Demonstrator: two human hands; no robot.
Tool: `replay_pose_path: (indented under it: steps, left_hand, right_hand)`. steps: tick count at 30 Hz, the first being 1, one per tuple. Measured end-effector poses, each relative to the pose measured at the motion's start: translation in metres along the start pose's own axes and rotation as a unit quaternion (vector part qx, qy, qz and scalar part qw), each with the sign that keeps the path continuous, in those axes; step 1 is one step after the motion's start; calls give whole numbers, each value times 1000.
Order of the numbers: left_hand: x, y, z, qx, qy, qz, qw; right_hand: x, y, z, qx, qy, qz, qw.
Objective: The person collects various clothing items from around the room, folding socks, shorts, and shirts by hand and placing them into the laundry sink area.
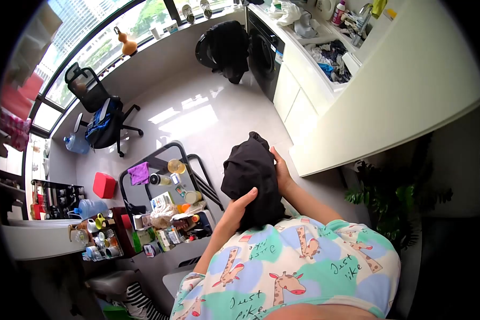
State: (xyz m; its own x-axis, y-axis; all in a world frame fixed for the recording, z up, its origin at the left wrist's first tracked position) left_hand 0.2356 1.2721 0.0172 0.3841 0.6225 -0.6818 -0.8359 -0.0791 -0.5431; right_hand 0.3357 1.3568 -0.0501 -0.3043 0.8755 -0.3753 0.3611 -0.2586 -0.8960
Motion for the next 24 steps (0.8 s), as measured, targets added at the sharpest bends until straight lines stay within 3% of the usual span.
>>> replay_pose_path:
  steps: [6, 10, 12, 16, 22, 24]
  left_hand:
    - [116, -30, 151, 131, 54, 2, 990]
    - [203, -37, 225, 182, 1, 44, 982]
    - [243, -46, 254, 149, 32, 32, 988]
    - [311, -69, 330, 23, -4, 73, 997]
    - [395, -91, 441, 52, -89, 87, 991]
    - [425, -96, 486, 76, -128, 87, 985]
  right_hand:
    - [127, -58, -80, 49, -26, -16, 998]
    - [230, -66, -138, 48, -19, 1, 999]
    - [285, -61, -163, 44, -42, 0, 998]
    - [390, -78, -212, 37, -67, 22, 997]
    - [535, -147, -285, 18, -143, -11, 990]
    - [584, -185, -318, -5, -120, -32, 992]
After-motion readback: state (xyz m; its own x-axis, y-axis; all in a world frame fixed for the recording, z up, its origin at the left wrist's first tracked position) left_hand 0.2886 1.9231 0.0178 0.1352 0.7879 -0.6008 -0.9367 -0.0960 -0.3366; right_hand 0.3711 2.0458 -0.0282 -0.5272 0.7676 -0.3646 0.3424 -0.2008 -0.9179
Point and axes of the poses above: each hand's wrist, its own x-axis towards the middle knuckle, its own y-axis out of the back of the hand, z = x × y, the point moved 9 cm from there along x, towards the middle knuckle, and after that the axes turned 9 degrees about y, right-handed, at the moved point
